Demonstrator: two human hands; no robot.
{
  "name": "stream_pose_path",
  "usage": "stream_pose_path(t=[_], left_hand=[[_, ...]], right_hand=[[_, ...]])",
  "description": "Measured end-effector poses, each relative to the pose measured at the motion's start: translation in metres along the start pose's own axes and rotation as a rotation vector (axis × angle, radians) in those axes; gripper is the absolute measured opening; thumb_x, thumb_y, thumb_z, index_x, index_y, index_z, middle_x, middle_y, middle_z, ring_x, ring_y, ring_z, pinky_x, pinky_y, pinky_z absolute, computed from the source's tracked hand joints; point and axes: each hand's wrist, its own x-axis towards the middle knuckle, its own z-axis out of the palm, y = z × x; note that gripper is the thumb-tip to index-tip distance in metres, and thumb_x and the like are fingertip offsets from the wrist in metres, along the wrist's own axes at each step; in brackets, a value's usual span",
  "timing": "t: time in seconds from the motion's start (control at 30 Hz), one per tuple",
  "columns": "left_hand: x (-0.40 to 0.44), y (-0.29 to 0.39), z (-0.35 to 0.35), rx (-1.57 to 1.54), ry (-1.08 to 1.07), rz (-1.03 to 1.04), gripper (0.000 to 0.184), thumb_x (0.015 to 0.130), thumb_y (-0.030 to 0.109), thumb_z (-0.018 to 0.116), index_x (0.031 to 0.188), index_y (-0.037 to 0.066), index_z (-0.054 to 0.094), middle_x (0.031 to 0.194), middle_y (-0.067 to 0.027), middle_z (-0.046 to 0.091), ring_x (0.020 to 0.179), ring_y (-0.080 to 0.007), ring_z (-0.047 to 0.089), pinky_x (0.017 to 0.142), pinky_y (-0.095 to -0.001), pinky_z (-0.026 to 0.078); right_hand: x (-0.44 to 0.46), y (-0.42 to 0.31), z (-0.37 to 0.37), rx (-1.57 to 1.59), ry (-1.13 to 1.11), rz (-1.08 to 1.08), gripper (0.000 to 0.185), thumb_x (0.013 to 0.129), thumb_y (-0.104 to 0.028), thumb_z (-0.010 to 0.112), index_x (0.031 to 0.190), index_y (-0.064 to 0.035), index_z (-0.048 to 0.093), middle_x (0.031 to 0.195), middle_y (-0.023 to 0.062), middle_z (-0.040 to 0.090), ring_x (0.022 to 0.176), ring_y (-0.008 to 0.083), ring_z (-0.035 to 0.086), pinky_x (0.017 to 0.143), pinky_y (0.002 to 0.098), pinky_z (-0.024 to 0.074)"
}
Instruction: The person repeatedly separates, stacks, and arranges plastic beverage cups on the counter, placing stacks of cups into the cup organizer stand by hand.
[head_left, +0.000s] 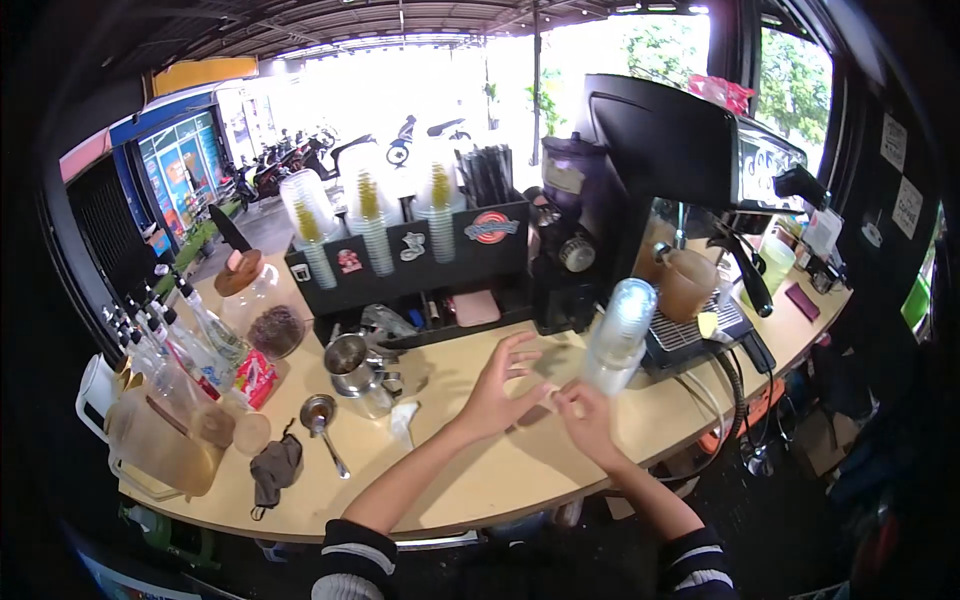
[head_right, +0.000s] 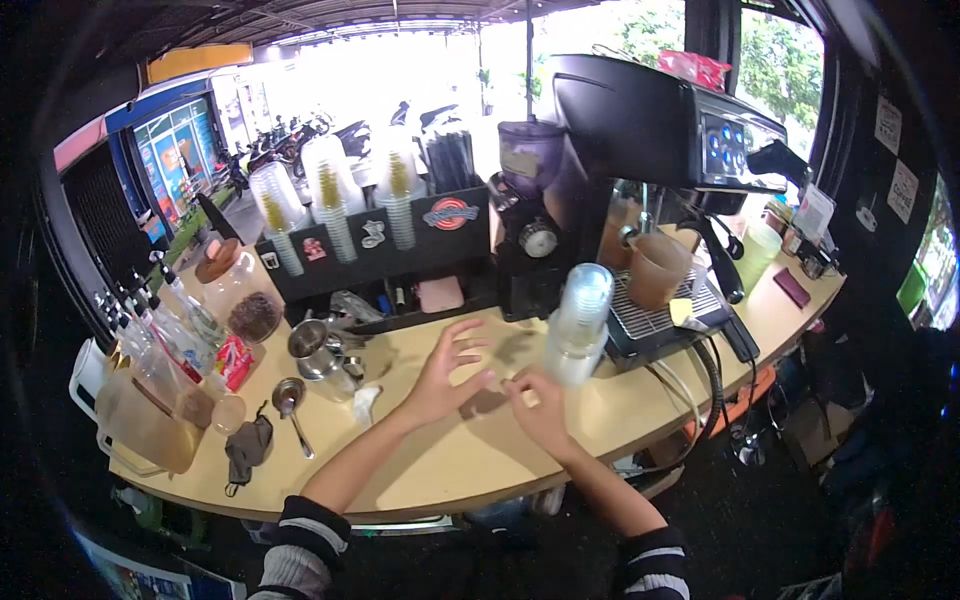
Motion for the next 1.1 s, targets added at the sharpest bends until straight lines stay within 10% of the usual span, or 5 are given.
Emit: stream_pose_path(t=[0.37, 0.7, 1.1], left_hand=[[0.075, -0.084, 0.115, 0.131, 0.162, 0.038, 0.103, 0.056, 0.03, 0.086, 0.135, 0.004, 0.024, 0.13, -0.0212, 0.042, 0.12, -0.0302, 0.044, 0.098, -0.0401, 0.039], [0.04, -0.055, 0.088, 0.136, 0.093, -0.067, 0.1, 0.057, 0.021, 0.085, 0.136, 0.01, 0.024, 0.122, -0.0174, 0.052, 0.112, -0.0291, 0.053, 0.094, -0.0391, 0.043], [0.02, -0.046, 0.073, 0.154, 0.088, -0.098, 0.104, 0.06, 0.026, 0.083, 0.14, 0.008, 0.017, 0.128, -0.0189, 0.047, 0.117, -0.0295, 0.048, 0.098, -0.0394, 0.039]], right_hand=[[-0.019, -0.003, -0.101, 0.0, 0.217, 0.074, 0.017, 0.078, 0.004, 0.063, 0.09, 0.0002, 0.051, 0.094, 0.007, 0.049, 0.079, 0.0122, 0.052, 0.067, 0.0218, 0.0429], [0.032, -0.015, -0.085, -0.207, -0.031, -0.028, 0.098, 0.055, -0.026, 0.083, 0.131, 0.0013, 0.028, 0.124, 0.0199, 0.044, 0.117, 0.0301, 0.046, 0.096, 0.0386, 0.039], [0.076, -0.041, -0.073, -0.219, -0.021, -0.216, 0.091, 0.051, -0.02, 0.08, 0.128, -0.0015, 0.037, 0.118, 0.0161, 0.047, 0.108, 0.0277, 0.05, 0.094, 0.0371, 0.0399]])
